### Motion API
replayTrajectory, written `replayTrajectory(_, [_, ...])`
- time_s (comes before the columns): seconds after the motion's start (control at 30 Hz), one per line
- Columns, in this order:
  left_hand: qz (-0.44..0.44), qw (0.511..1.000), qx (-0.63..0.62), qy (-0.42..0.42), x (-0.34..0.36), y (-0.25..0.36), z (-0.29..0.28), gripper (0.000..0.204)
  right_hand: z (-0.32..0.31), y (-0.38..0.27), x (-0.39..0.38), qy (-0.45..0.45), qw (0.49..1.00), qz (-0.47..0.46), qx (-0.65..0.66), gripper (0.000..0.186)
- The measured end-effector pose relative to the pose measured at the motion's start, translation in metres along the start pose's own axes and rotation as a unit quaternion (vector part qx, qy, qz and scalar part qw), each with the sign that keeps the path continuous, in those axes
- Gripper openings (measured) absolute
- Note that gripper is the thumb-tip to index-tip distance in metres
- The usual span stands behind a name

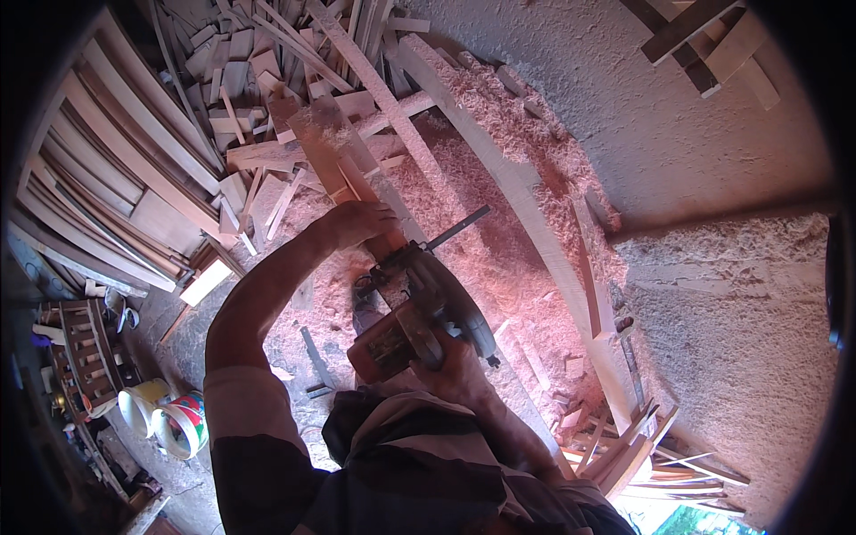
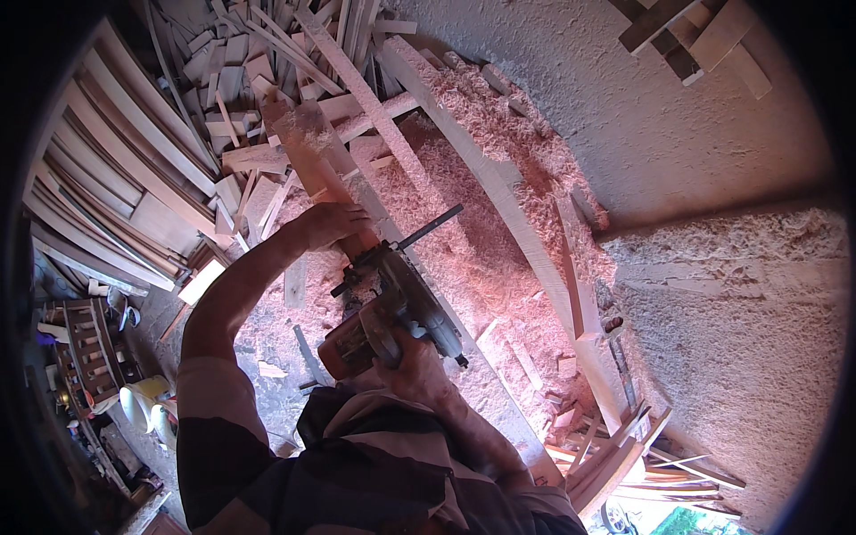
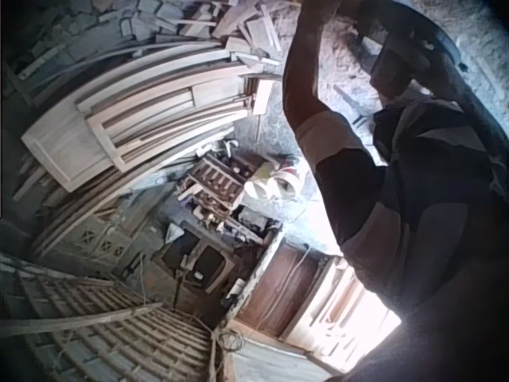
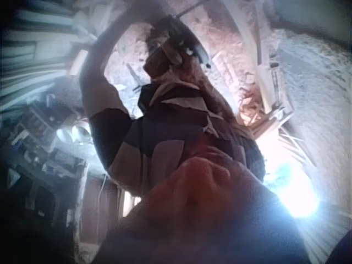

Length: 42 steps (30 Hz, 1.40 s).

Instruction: The person uses a circular saw to cut a long wooden plank into smaller pieces. They repeatedly position the plank, cut it, and move the cut pieces aside while sawdust accumulates on the floor.

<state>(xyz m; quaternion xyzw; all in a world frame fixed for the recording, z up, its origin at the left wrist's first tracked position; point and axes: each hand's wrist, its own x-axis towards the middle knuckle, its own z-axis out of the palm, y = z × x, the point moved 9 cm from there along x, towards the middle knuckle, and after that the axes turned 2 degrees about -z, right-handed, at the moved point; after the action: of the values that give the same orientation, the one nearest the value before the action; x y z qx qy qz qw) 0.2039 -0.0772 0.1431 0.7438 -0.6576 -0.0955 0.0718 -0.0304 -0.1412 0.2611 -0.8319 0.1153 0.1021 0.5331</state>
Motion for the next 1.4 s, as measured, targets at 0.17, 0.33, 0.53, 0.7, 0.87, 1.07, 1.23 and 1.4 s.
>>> replayTrajectory(0.17, [-0.003, 0.996, 0.034, 0.086, -0.003, -0.005, -0.032, 0.033, 0.000, 0.002, 0.012, 0.006, 1.000, 0.009, -0.008, 0.057])
replayTrajectory(0.33, [-0.028, 0.997, 0.047, 0.063, -0.009, -0.026, -0.020, 0.053, 0.006, -0.007, 0.022, -0.001, 1.000, 0.003, -0.009, 0.051])
replayTrajectory(0.53, [-0.030, 0.999, -0.012, 0.019, -0.005, -0.031, -0.016, 0.067, 0.006, -0.015, 0.035, 0.003, 0.999, 0.033, 0.003, 0.048])
replayTrajectory(0.7, [-0.015, 0.999, 0.005, 0.051, -0.013, -0.049, -0.001, 0.076, 0.013, -0.018, 0.049, 0.001, 1.000, 0.024, -0.019, 0.048])
replayTrajectory(0.87, [-0.130, 0.974, 0.077, 0.168, -0.038, -0.052, -0.034, 0.051, 0.015, -0.022, 0.063, 0.014, 1.000, 0.012, -0.020, 0.048])
replayTrajectory(1.07, [-0.566, 0.683, -0.355, 0.295, -0.179, -0.007, 0.012, 0.043, 0.018, -0.030, 0.077, 0.015, 1.000, 0.012, -0.021, 0.050])
replayTrajectory(1.23, [-0.473, 0.305, -0.754, 0.340, -0.173, 0.127, 0.061, 0.048, 0.015, -0.042, 0.091, 0.036, 0.999, -0.026, -0.021, 0.053])
replayTrajectory(1.4, [-0.434, 0.342, -0.731, 0.401, -0.170, 0.105, 0.058, 0.057, 0.019, -0.050, 0.106, 0.044, 0.997, -0.058, -0.015, 0.055])
